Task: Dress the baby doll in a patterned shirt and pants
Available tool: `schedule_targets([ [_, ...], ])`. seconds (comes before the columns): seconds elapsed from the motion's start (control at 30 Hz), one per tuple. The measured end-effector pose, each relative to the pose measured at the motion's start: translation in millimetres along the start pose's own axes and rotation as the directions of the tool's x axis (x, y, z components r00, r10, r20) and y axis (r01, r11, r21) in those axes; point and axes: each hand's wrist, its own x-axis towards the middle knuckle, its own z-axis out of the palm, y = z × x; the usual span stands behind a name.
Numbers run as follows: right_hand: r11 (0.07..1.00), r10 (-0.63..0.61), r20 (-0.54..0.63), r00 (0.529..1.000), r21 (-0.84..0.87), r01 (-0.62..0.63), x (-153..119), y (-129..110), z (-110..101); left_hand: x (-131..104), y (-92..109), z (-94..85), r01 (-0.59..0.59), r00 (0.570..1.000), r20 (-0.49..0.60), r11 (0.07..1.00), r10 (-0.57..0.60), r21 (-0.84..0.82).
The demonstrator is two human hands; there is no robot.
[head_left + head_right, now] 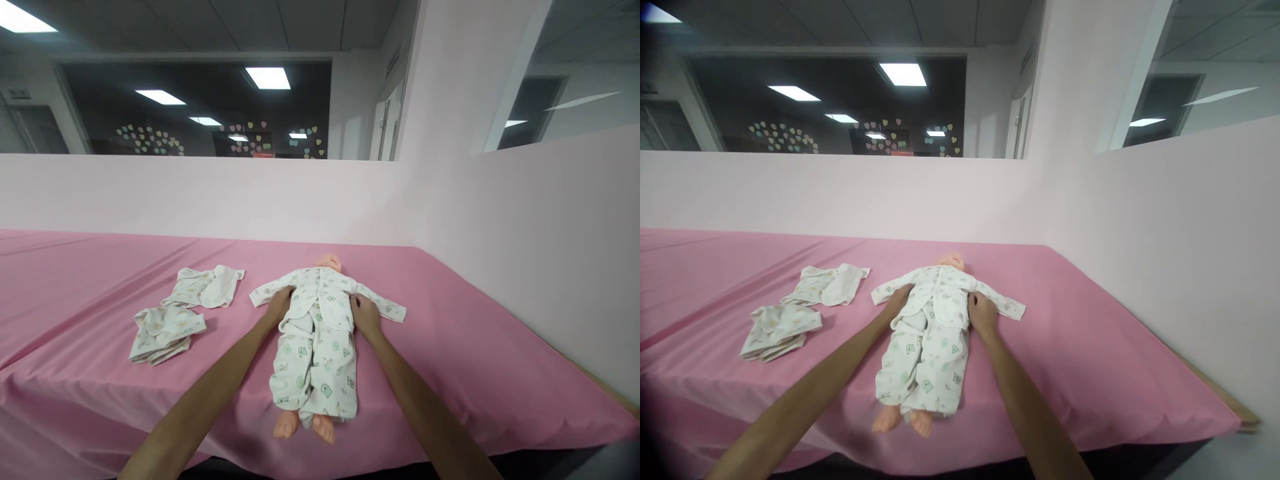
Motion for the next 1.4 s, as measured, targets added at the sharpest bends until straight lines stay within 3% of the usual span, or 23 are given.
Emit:
schedule_targets([
  [0.87,1.0,-0.001,0.02,1.0,-0.002,0.001,0.1,-0.7,-0.5,-1.0,2.2,-1.2,-0.026,1.0,-0.01,1.0,0.026,0.012],
  [1.17,0.999,0.005,0.04,0.999,-0.046,-0.003,1.1,0.0,0.4,-2.2,3.8,-0.9,-0.018,0.996,-0.082,1.0,0.02,0.018],
  [1.3,0.998,0.011,0.041,0.999,-0.069,-0.008,2.0,0.9,0.8,7.7,15.7,-12.7,0.044,0.981,-0.191,0.999,-0.04,0.016],
  [1.4,0.997,0.009,0.032,0.999,-0.077,-0.006,2.1,1.4,0.9,23.9,39.5,-24.6,0.043,0.984,-0.177,0.998,-0.036,0.037],
])
